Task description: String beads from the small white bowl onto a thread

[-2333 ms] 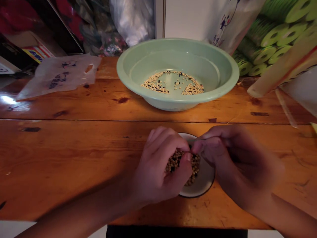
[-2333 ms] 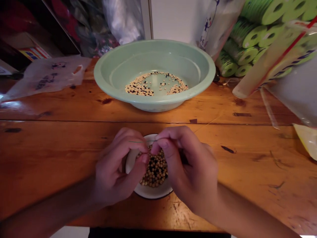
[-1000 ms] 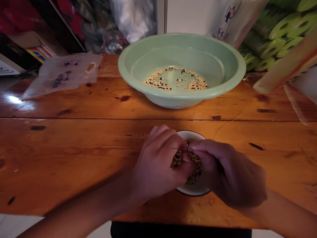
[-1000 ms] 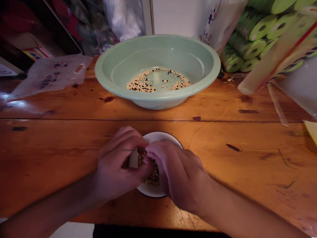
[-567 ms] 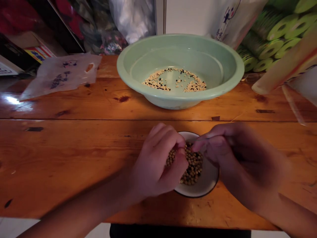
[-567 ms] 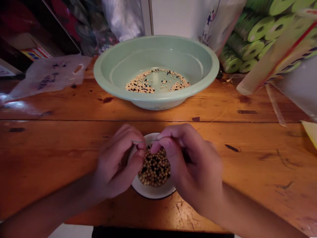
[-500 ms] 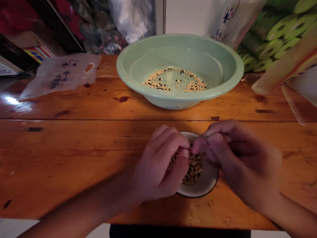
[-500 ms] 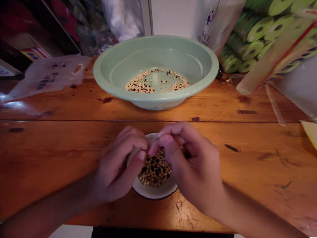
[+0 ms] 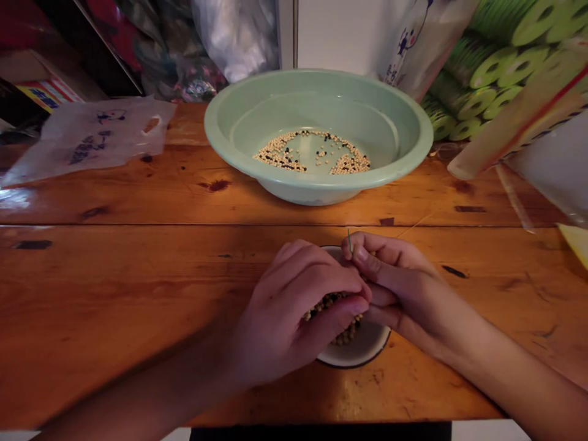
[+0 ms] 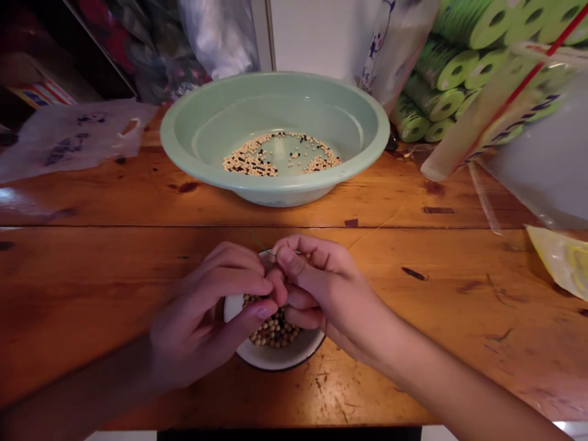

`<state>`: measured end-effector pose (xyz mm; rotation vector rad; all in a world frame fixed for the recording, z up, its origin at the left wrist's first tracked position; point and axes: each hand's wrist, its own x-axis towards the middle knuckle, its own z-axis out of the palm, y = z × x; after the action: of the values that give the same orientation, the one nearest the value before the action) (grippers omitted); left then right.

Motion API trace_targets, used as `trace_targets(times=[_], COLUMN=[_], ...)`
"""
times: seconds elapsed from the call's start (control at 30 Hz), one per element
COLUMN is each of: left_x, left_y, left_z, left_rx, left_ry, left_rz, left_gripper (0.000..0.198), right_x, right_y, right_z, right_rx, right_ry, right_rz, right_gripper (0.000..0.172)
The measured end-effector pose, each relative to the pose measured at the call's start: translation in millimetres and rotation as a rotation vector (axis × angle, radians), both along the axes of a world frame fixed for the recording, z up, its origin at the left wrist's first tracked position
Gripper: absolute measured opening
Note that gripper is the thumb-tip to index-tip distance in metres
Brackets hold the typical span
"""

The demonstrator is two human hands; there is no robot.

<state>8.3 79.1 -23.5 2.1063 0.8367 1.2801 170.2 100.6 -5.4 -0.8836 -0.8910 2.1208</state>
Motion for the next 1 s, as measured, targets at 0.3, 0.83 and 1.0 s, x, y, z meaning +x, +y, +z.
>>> trace_targets(times=[0.3,0.83,1.0], left_x=[-1.7,-4.3,-4.9], left_y=[0.2,1.5,2.7], left_z=[-3.3,-3.0,-3.4], left_rx=[0.080,0.145,0.123], left_ry=[0.045,0.081,0.048], left_rz=[0.034,0.014,-0.018], left_gripper=[0.010,0.007,0.010], right_x=[-0.8,-0.6,-0.5], right_y=[-0.8,-2.4,-3.7], right_z=[-2.8,-3.5,-1.0], right_rx=[-0.069,-0.074,-0.035], right_ry=[0.083,0.098,0.036], right_rz=[0.029,0.045,0.017], right_gripper=[0.020,0.021,0.022])
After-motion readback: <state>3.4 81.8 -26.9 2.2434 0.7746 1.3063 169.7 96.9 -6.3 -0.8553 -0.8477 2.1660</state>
